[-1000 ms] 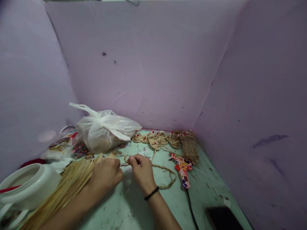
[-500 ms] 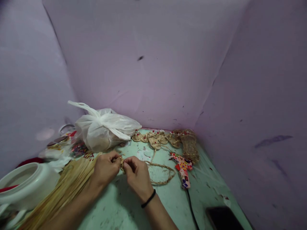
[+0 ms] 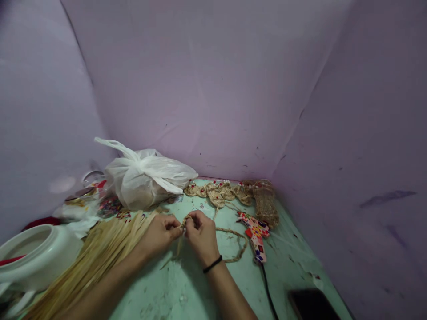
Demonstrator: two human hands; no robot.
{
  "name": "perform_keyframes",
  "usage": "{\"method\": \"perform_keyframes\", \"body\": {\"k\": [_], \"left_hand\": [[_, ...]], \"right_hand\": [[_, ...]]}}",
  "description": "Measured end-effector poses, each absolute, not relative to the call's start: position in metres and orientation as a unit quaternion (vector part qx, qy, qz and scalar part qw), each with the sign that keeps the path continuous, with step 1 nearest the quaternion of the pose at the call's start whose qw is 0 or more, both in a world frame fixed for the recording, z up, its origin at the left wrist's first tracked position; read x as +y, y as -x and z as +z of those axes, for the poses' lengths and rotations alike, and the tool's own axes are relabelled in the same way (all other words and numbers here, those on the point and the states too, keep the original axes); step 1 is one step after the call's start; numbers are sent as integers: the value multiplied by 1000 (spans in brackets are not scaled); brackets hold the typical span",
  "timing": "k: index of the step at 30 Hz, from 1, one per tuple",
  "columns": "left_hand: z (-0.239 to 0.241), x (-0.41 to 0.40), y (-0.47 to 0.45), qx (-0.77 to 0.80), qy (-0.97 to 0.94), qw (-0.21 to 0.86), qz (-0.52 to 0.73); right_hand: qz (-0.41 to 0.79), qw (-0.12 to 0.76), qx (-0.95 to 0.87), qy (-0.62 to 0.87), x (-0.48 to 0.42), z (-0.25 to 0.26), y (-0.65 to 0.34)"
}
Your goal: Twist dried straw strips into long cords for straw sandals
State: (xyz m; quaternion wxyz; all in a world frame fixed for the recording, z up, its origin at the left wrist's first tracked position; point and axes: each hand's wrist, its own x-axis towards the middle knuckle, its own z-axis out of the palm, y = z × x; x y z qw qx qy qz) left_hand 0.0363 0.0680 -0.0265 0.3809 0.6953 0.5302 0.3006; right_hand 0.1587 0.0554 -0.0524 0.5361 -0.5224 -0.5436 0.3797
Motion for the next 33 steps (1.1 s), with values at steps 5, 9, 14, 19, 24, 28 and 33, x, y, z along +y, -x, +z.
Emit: {"method": "perform_keyframes", "body": {"k": [5,9,14,19,24,28,33], "left_hand": [[-44,82,-50,559,-693,347,295],[-55,101,-58,594,-661,347,299],[-62,124,-70,646,-666,264,264],[-67,142,-78,684,-650,219,248],[-67,148,-80,712,-631,216,221],[-65,146,-81,716,-630,208,216],[-62,147,-80,720,-622,229,208]], "right_hand": [[310,539,-563,544,73,-68,-160],[308,543,-544,561,95,-76,-162],[249,514,-523,633,129,-83,-168],[162,497,-544,656,153,-84,-168],[201,492,-523,666,161,-84,-165],[220,499,-524,654,161,-84,-167],[279,492,-465,681,167,-88,-173]]}}
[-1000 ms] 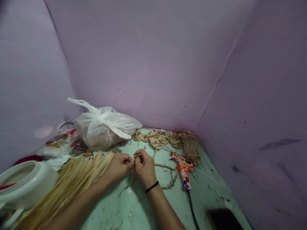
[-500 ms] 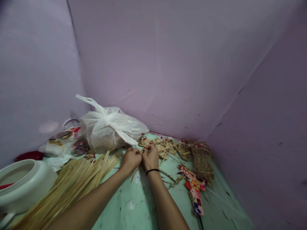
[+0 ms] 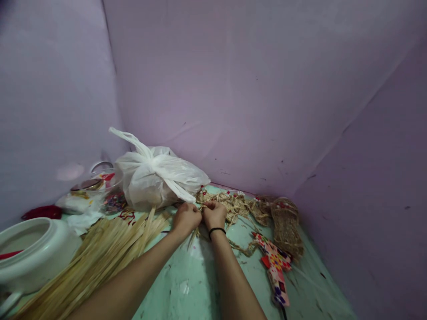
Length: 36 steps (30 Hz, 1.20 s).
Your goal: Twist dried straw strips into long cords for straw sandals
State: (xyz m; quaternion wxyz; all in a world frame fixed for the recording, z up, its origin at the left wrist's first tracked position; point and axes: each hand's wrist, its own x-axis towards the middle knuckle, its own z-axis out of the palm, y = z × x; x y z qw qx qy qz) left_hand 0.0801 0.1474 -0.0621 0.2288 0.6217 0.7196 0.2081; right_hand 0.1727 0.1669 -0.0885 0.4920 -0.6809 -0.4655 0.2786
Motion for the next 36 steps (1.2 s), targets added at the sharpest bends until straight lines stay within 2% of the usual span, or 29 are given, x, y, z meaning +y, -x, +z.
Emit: {"method": "perform_keyframes", "body": {"k": [7,14,25,31,36], "left_hand": [[-64,153,-79,709,-626,253,206],[-68,150,-77,712,-636,225,194],[-60,146,-71,661,-697,232,151],[-62,143,-68,653,-712,210,147],[-62,139,-69,659,-713,194,141]], "right_hand": [[322,472,-427,701,173,-86,-175],[194,421,-555,691,161,-83,-177],[143,391,-595,688,127,-84,-176],[196,416,-576,676,133,-89,-180],[235,382,-611,653,143,-85,-184]]}}
